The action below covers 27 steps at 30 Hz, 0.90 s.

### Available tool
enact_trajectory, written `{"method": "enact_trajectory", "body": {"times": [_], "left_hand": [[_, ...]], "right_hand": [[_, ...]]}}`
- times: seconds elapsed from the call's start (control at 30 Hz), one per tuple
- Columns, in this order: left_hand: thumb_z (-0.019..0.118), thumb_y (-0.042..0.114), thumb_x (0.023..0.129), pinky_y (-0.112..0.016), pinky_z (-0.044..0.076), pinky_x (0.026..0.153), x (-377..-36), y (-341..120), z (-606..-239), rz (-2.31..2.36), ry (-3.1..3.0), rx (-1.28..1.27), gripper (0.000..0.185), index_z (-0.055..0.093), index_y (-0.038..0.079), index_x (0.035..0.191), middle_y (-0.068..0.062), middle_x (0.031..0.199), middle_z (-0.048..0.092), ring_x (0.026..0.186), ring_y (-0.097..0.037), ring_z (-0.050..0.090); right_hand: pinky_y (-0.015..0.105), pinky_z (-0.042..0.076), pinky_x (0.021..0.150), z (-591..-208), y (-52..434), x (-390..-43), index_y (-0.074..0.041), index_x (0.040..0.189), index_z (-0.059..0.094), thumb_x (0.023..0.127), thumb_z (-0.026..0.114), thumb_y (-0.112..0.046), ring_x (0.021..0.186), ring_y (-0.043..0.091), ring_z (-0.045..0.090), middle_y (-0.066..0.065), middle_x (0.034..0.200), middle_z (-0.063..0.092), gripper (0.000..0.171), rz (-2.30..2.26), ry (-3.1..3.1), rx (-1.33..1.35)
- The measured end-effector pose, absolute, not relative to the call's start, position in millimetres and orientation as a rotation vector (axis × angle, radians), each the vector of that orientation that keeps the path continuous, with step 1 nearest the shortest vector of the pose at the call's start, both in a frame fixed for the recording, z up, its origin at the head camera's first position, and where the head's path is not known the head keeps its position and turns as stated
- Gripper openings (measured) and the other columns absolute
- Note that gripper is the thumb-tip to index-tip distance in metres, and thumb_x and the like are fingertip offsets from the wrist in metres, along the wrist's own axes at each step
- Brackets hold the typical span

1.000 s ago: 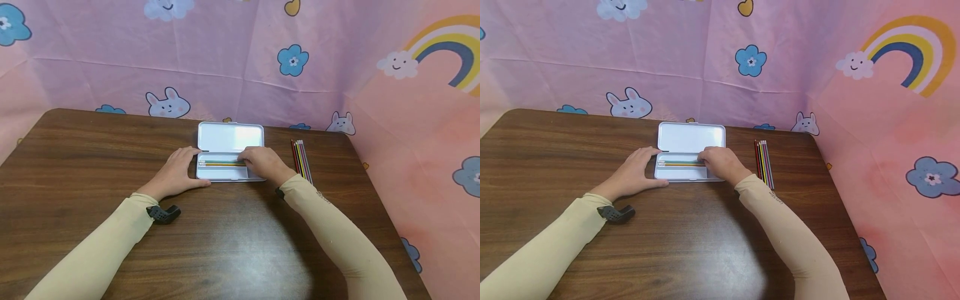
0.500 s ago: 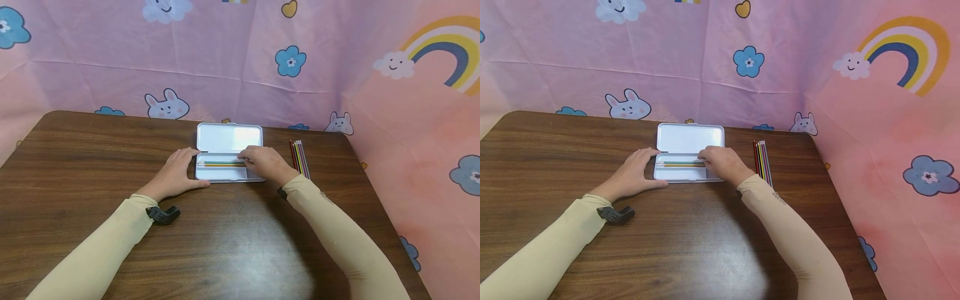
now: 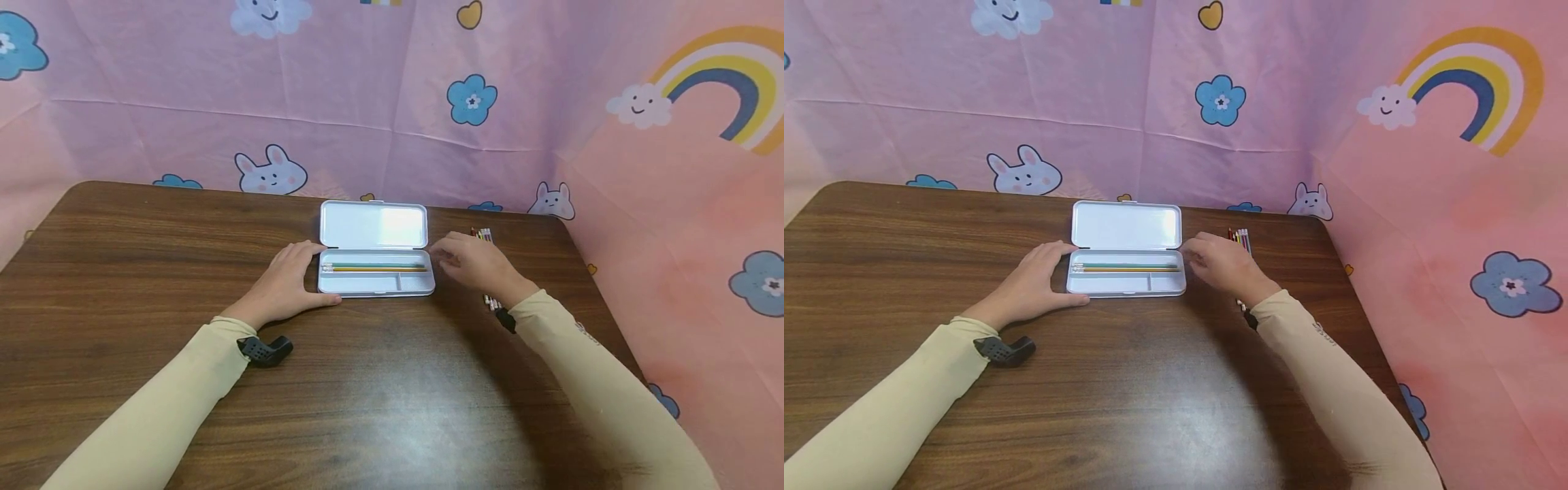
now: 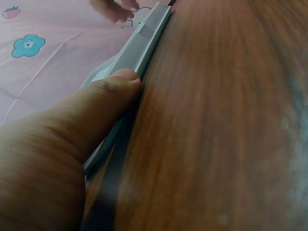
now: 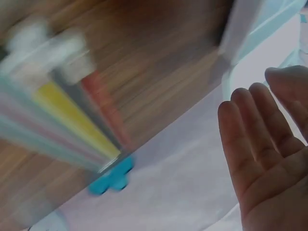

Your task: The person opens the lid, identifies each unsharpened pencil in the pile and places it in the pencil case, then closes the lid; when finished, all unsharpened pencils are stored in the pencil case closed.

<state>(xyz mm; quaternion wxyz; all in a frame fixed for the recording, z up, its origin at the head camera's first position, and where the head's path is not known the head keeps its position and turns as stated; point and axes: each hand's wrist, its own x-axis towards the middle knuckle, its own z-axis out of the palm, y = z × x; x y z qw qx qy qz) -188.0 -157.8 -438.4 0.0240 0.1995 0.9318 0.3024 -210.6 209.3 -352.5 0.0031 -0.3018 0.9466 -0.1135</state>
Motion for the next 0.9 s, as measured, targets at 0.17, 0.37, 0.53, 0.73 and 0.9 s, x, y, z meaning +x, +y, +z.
{"method": "enact_trajectory", "body": {"times": [0.17,0.37,0.53,0.73,0.9], "left_hand": [[0.078,0.07,0.079,-0.061,0.016,0.125,-188,-158,-439,0.942,2.881,0.616,0.106,0.04,0.007,0.154,-0.018,0.16,0.037,0.153,-0.04,0.025],[0.077,0.072,0.079,-0.062,0.017,0.125,-188,-158,-439,0.944,2.885,0.626,0.106,0.04,0.007,0.154,-0.018,0.159,0.038,0.151,-0.039,0.027],[0.077,0.071,0.079,-0.062,0.018,0.124,-189,-160,-440,0.936,2.888,0.621,0.105,0.04,0.007,0.154,-0.018,0.159,0.039,0.15,-0.039,0.029],[0.076,0.072,0.079,-0.062,0.017,0.125,-189,-160,-440,0.937,2.878,0.622,0.106,0.04,0.008,0.155,-0.017,0.16,0.038,0.151,-0.039,0.027],[0.076,0.073,0.079,-0.061,0.017,0.125,-189,-159,-439,0.939,2.878,0.62,0.106,0.04,0.009,0.155,-0.017,0.16,0.038,0.152,-0.038,0.027]], "right_hand": [[0.045,0.058,0.086,-348,253,-207,-0.009,0.126,0.07,0.096,0.07,-0.007,0.103,0.025,0.067,0.008,0.116,0.068,0.03,-0.35,3.002,-0.797],[0.055,0.053,0.097,-355,310,-204,0.003,0.136,0.06,0.098,0.068,-0.007,0.116,0.039,0.063,0.023,0.127,0.063,0.04,-0.534,2.925,-0.508],[0.05,0.061,0.087,-362,335,-200,0.005,0.144,0.047,0.101,0.066,-0.011,0.111,0.04,0.065,0.03,0.131,0.059,0.05,-0.723,2.727,-0.261],[0.039,0.065,0.071,-367,339,-195,0.004,0.149,0.042,0.101,0.066,-0.008,0.101,0.035,0.069,0.03,0.127,0.057,0.055,-0.879,2.599,-0.163],[0.04,0.065,0.072,-370,334,-196,0.006,0.148,0.041,0.1,0.066,-0.007,0.099,0.035,0.069,0.031,0.127,0.056,0.056,-0.907,2.599,-0.161]]}}
